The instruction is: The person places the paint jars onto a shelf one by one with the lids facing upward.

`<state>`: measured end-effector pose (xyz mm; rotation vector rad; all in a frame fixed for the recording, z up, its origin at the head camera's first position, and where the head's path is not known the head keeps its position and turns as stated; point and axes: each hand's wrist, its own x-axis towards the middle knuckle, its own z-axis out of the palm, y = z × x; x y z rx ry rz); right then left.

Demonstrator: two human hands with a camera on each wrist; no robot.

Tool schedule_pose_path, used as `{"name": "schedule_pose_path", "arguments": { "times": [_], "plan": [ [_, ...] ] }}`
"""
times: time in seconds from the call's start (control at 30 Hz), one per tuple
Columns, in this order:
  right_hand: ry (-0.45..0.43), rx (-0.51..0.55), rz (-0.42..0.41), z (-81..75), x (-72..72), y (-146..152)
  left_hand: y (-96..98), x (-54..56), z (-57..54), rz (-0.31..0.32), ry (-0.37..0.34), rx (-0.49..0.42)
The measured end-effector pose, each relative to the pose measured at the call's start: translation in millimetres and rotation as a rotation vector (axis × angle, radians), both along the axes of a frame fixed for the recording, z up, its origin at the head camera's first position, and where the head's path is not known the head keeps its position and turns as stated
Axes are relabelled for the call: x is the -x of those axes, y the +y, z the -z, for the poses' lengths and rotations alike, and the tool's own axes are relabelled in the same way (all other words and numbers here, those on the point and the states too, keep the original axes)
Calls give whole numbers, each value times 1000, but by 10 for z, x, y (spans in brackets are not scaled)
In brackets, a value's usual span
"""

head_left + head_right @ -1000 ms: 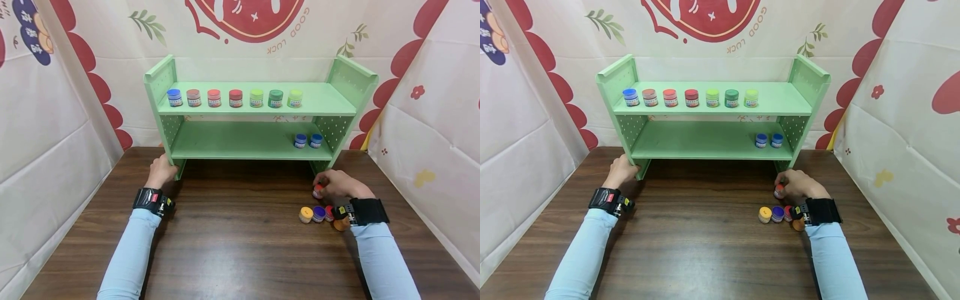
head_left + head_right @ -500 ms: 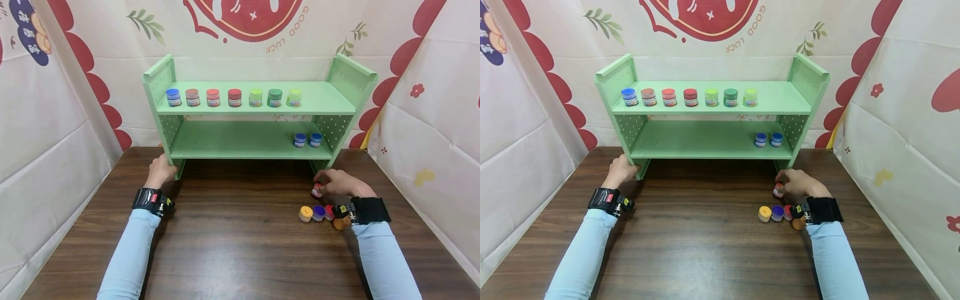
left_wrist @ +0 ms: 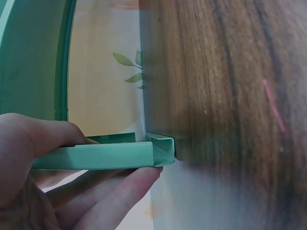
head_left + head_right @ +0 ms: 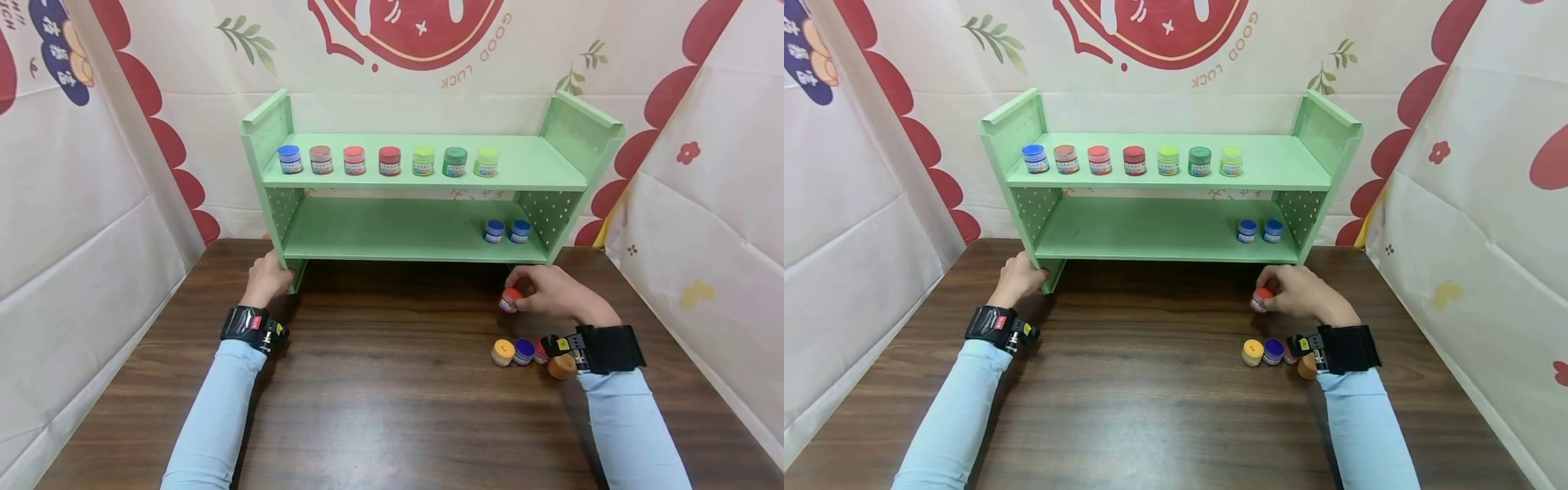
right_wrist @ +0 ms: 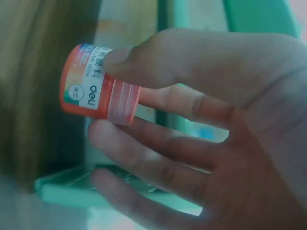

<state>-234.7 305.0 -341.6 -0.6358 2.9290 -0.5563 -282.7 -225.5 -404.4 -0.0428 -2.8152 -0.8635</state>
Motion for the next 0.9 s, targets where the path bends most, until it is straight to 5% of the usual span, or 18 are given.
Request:
{"name": "schedule_pose_path", "arguments": {
  "times": [0.33, 0.6, 0.73, 0.9],
  "plan": [
    [250, 65, -10, -285, 0, -412, -6, 11, -1, -5, 7, -2],
    [429, 2, 31, -552, 473, -643, -10, -2, 3, -15, 12, -16],
    [416, -2, 28, -556, 701, -670, -1, -4, 11, -4, 9, -11],
    [290, -45, 32, -580, 838, -685, 18, 10, 10, 1, 10, -17]
  ]
}}
